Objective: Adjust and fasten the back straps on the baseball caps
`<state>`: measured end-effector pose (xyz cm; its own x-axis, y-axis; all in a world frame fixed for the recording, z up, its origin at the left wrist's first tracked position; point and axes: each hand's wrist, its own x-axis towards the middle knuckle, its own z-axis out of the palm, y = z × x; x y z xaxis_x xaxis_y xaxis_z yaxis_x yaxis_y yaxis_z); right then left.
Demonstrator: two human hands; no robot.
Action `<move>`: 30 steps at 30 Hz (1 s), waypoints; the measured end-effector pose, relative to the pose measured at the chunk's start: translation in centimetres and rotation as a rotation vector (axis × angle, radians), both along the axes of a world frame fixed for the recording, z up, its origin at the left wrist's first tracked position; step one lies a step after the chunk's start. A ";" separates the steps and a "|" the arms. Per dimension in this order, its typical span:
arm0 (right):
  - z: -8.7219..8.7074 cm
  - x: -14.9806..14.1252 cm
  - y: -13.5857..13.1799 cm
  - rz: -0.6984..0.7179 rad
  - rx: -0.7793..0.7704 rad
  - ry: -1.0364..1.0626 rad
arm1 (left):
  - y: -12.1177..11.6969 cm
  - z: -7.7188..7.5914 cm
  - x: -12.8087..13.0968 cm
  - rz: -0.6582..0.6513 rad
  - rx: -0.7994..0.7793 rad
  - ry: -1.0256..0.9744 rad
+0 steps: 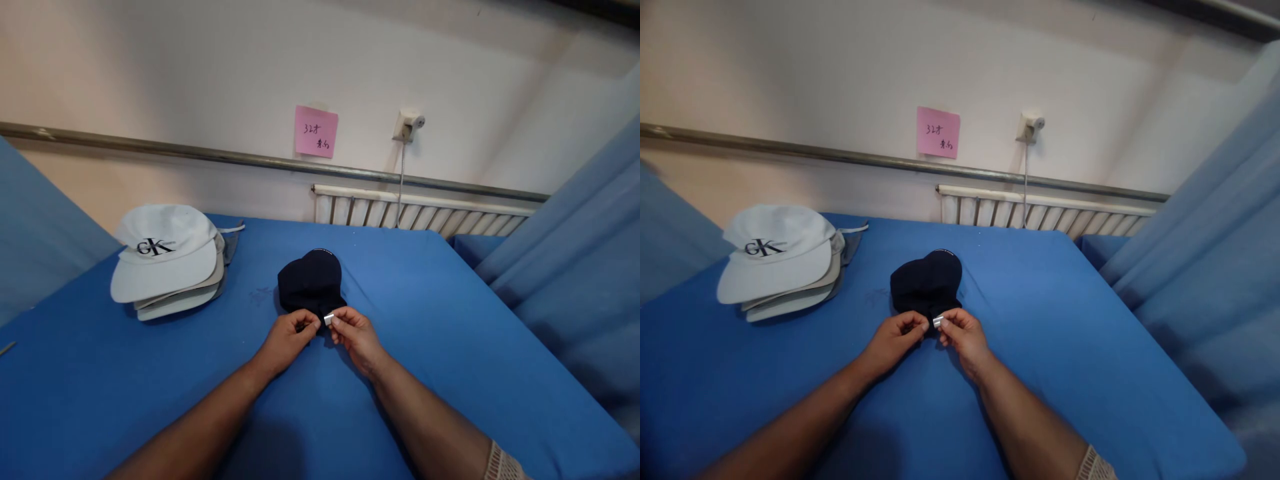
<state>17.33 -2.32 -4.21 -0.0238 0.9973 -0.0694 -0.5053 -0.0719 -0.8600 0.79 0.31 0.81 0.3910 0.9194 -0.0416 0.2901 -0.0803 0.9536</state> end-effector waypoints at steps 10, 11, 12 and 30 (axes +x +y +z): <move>-0.1 0.2 0.1 0.019 0.009 0.023 | 0.4 -0.5 -0.2 -0.042 -0.130 -0.088; -0.1 0.2 0.1 0.022 0.009 0.025 | 0.4 -0.6 -0.3 -0.042 -0.137 -0.095; -0.1 0.2 0.1 0.026 0.008 0.025 | 0.4 -0.6 -0.3 -0.042 -0.143 -0.101; -0.1 -0.1 0.1 0.041 0.043 -0.013 | 0.4 -0.8 -0.2 -0.045 -0.094 -0.042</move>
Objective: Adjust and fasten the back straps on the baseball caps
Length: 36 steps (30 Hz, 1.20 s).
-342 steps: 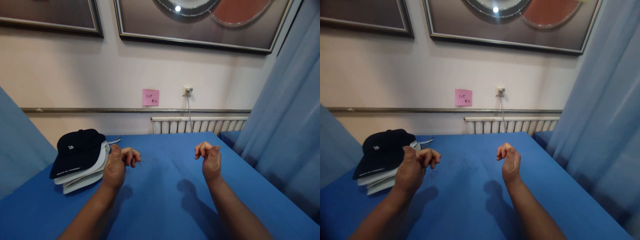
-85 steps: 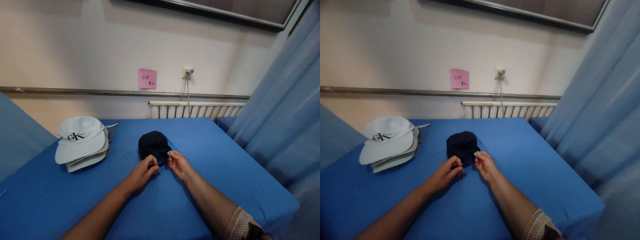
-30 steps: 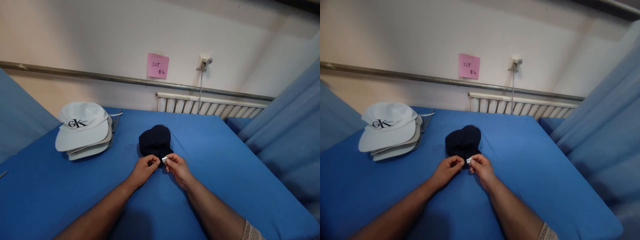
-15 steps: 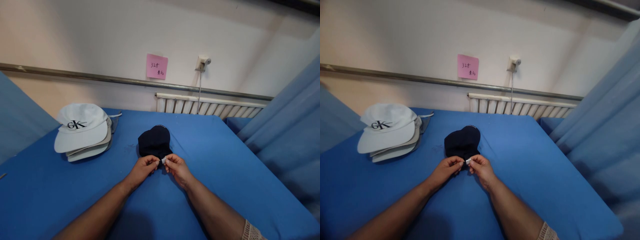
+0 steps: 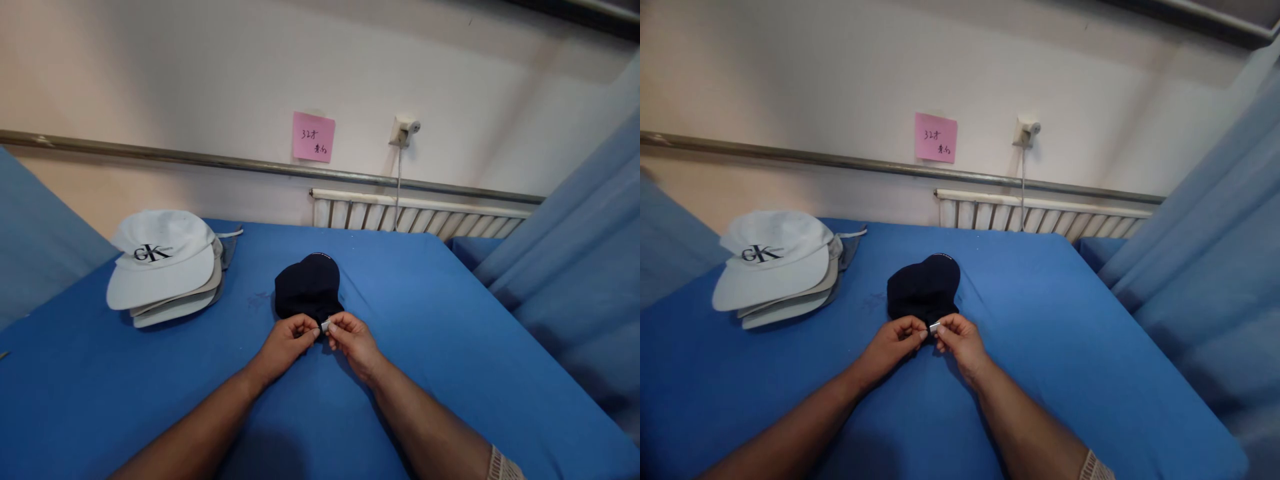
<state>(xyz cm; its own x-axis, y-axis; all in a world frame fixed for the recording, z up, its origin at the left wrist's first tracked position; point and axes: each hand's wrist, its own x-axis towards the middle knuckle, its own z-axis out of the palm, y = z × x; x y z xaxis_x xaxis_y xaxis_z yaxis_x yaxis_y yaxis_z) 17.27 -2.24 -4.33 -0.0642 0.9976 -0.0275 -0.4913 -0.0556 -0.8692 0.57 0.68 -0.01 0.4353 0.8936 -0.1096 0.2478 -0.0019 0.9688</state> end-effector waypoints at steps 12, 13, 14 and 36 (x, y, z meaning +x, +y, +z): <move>0.2 0.0 -0.1 0.036 -0.017 -0.001 | -0.1 -0.5 0.2 0.039 -0.024 -0.017; 0.1 0.0 -0.2 0.029 -0.012 -0.012 | -0.1 -0.5 0.2 0.031 -0.030 -0.014; 0.1 -0.1 -0.2 0.025 -0.005 -0.023 | -0.1 -0.4 0.2 0.022 -0.034 -0.007; 0.2 0.4 -0.1 0.020 -0.049 0.065 | -0.4 0.2 -0.1 -0.020 0.139 0.007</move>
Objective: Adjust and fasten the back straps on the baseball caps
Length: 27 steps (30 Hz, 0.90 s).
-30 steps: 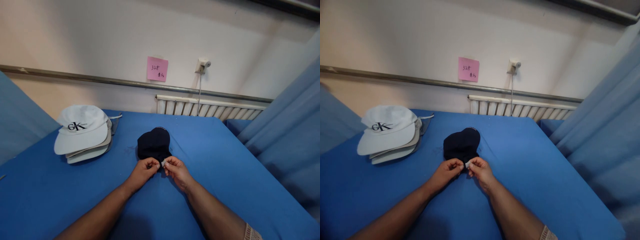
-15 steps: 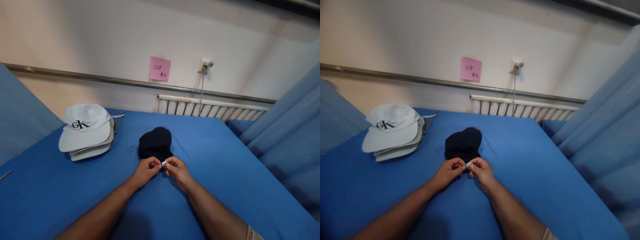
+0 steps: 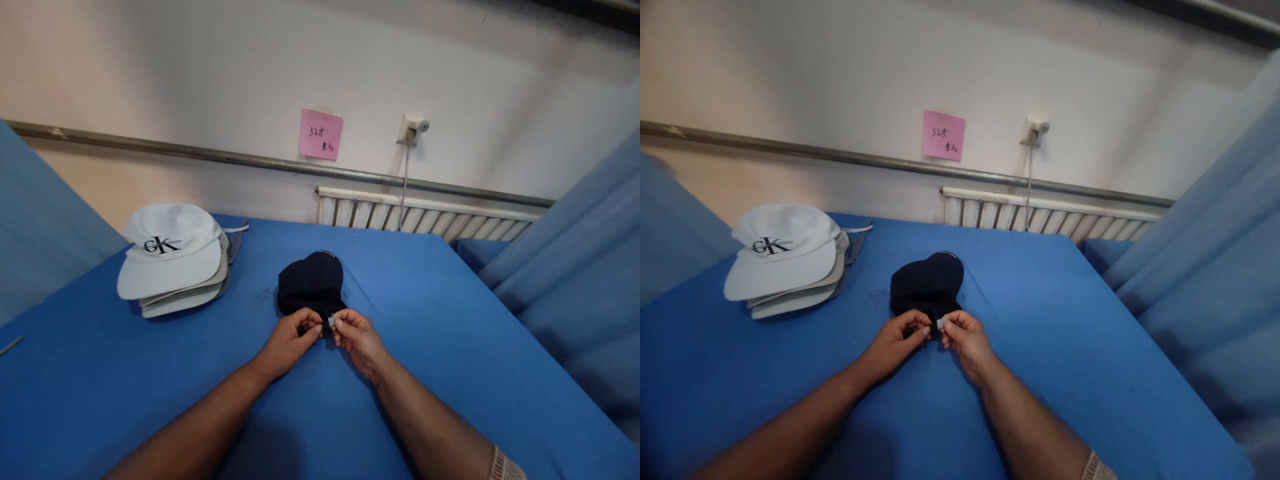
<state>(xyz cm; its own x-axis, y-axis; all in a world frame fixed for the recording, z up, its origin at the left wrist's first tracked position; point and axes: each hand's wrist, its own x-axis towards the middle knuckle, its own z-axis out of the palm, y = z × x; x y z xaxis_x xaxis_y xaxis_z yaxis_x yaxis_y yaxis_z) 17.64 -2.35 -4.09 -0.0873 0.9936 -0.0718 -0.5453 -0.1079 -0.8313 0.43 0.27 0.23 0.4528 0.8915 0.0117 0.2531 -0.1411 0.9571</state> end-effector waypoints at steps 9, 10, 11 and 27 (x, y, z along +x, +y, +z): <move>-0.5 -0.3 -0.1 0.001 0.069 -0.105 | 0.2 -0.4 0.1 0.007 -0.020 0.008; -0.6 -0.3 -0.1 -0.001 0.077 -0.115 | 0.2 -0.3 0.1 0.006 -0.025 0.013; -0.7 -0.3 0.0 -0.005 0.085 -0.126 | 0.2 -0.3 0.1 0.004 -0.028 0.020; 0.2 -0.3 -0.2 -0.048 -0.005 0.002 | 0.1 -0.4 0.1 0.044 0.020 -0.017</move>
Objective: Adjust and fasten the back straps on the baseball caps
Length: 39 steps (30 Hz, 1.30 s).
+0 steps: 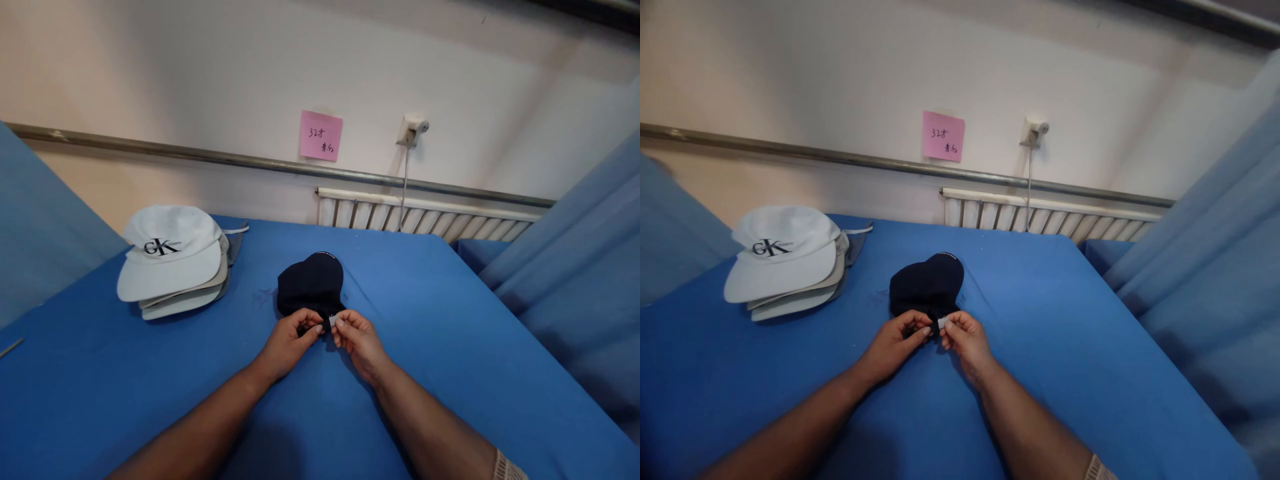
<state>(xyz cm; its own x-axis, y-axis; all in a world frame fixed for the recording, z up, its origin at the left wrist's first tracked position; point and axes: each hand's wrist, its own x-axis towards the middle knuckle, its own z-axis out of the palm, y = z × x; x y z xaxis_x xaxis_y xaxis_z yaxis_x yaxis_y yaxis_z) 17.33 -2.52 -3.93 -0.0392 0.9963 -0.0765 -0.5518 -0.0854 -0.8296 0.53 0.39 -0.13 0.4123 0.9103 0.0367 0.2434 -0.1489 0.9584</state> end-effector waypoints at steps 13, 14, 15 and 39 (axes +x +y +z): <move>-0.6 -0.4 0.0 -0.003 0.047 -0.098 | -0.2 0.1 0.0 -0.001 0.011 0.005; -0.5 -0.4 0.0 -0.001 0.045 -0.102 | -0.2 0.1 0.0 -0.002 0.006 0.004; -0.5 -0.4 0.0 0.003 0.045 -0.106 | -0.2 0.0 0.0 -0.004 0.003 0.006; 0.2 0.2 0.0 -0.167 -0.004 -0.127 | -0.3 0.6 -1.2 0.090 0.377 0.172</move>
<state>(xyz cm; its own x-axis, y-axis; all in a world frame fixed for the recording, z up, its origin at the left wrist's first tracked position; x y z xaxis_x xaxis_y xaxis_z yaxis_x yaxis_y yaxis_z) 17.50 -2.53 -3.73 0.1365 0.9879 -0.0739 -0.4496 -0.0047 -0.8932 -0.66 0.13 0.51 0.3607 0.8792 0.3115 0.4233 -0.4519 0.7852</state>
